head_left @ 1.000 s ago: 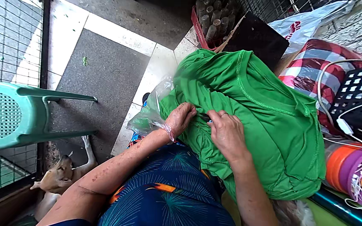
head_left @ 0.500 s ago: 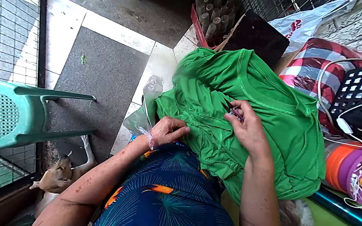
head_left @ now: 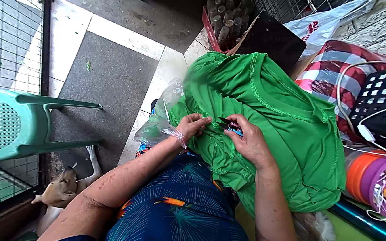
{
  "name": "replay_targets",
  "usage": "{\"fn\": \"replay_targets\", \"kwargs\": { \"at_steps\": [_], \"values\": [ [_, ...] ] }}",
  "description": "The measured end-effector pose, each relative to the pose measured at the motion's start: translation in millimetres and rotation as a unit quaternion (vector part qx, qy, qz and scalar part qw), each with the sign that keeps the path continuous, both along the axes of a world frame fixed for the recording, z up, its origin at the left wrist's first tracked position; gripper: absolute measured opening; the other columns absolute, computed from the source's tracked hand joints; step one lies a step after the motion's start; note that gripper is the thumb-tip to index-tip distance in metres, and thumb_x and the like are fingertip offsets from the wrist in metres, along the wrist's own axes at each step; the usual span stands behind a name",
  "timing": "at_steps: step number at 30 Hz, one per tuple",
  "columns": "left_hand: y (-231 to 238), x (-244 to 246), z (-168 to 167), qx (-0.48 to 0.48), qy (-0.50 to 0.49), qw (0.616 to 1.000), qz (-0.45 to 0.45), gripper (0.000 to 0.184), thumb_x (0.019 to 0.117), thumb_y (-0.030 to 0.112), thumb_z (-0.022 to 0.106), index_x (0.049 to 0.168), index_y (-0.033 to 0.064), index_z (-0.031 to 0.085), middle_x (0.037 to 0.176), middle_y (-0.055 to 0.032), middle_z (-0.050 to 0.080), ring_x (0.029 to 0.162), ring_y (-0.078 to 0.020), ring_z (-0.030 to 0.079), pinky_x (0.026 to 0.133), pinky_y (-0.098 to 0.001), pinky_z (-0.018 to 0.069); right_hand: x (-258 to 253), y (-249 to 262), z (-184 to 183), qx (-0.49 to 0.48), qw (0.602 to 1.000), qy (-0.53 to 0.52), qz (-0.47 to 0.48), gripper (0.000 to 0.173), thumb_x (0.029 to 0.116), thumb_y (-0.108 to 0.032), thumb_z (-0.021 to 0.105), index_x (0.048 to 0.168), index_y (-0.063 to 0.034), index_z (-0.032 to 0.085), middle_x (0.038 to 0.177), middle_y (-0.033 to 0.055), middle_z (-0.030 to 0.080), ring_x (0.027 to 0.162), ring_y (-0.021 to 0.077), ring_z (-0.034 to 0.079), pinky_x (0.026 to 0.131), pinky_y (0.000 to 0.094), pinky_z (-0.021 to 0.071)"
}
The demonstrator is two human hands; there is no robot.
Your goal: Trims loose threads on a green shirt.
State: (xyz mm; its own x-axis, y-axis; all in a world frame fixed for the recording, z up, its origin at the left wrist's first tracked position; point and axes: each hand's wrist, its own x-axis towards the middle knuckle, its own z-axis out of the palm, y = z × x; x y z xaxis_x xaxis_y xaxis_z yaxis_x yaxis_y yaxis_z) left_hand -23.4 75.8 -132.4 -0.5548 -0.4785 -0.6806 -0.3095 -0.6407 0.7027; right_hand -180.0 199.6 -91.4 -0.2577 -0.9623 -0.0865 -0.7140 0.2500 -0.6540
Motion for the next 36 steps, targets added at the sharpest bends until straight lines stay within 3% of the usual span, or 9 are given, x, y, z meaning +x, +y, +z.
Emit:
{"fn": "replay_targets", "kwargs": {
  "at_steps": [6,13,22,26,29,32,36],
  "values": [
    [5.9,-1.5,5.6,0.083,0.08,0.986,0.118,0.01,0.1085,0.012,0.047,0.101,0.0069,0.052,0.082,-0.0015,0.066,0.068,-0.0078,0.068,0.069,-0.0238,0.0599,2.4,1.6,-3.0,-0.026,0.999,0.028,0.018,0.024,0.0885,-0.005,0.074,0.112,0.002,0.07,0.096,0.0175,0.072,0.087,0.0311,0.071,0.076,0.0491,0.056],
    [13.2,-3.1,9.2,0.141,0.102,0.973,0.155,0.009,0.1083,0.01,0.047,0.102,0.0071,0.053,0.082,-0.0036,0.065,0.064,-0.0099,0.068,0.065,-0.0236,0.0607,6.2,0.3,-5.1,-0.048,0.996,0.068,0.038,0.022,0.087,-0.005,0.073,0.108,0.0007,0.072,0.094,0.0173,0.071,0.086,0.0315,0.072,0.074,0.0483,0.0562],
    [13.3,-3.0,11.0,0.159,0.1,0.968,0.164,0.011,0.1085,0.01,0.047,0.102,0.006,0.054,0.08,-0.0042,0.066,0.064,-0.0102,0.069,0.064,-0.0234,0.0608,9.1,0.1,-8.7,-0.065,0.991,0.11,0.03,0.013,0.092,-0.003,0.066,0.103,0.0,0.073,0.085,0.0169,0.069,0.079,0.0326,0.071,0.07,0.0477,0.0552],
    [12.8,-2.8,11.6,0.157,0.101,0.969,0.163,0.011,0.1087,0.011,0.046,0.102,0.0067,0.054,0.08,-0.0037,0.066,0.064,-0.0093,0.068,0.064,-0.0224,0.0602,7.0,1.4,-6.9,-0.059,0.997,0.047,-0.03,0.018,0.0952,-0.002,0.065,0.112,0.0042,0.068,0.089,0.0189,0.07,0.079,0.0322,0.07,0.07,0.0478,0.056],
    [9.8,-3.1,12.8,0.158,0.097,0.968,0.171,0.012,0.1093,0.01,0.044,0.101,0.0064,0.053,0.08,-0.0037,0.065,0.065,-0.0091,0.068,0.064,-0.0224,0.0603,3.5,3.2,-3.3,-0.037,0.996,-0.025,-0.079,0.027,0.096,-0.005,0.067,0.121,0.0034,0.061,0.093,0.0161,0.067,0.079,0.0228,0.065,0.071,0.0385,0.0541],
    [8.2,-2.9,12.3,0.152,0.096,0.969,0.172,0.014,0.1095,0.011,0.044,0.1,0.0072,0.053,0.079,-0.0036,0.066,0.064,-0.009,0.068,0.064,-0.0225,0.0604,2.4,4.1,-3.8,-0.043,0.994,-0.044,-0.093,0.026,0.0936,-0.006,0.067,0.118,0.0021,0.062,0.092,0.0136,0.066,0.077,0.0173,0.063,0.069,0.0324,0.0524],
    [7.9,-2.0,11.2,0.143,0.099,0.97,0.167,0.012,0.1089,0.01,0.046,0.1,0.0072,0.053,0.079,-0.0037,0.066,0.064,-0.0093,0.068,0.064,-0.0228,0.0606,3.2,4.3,-6.7,-0.045,0.995,-0.029,-0.079,0.027,0.0909,-0.009,0.071,0.114,0.0023,0.065,0.093,0.0145,0.068,0.079,0.0214,0.065,0.069,0.0379,0.0533]
  ]
}}
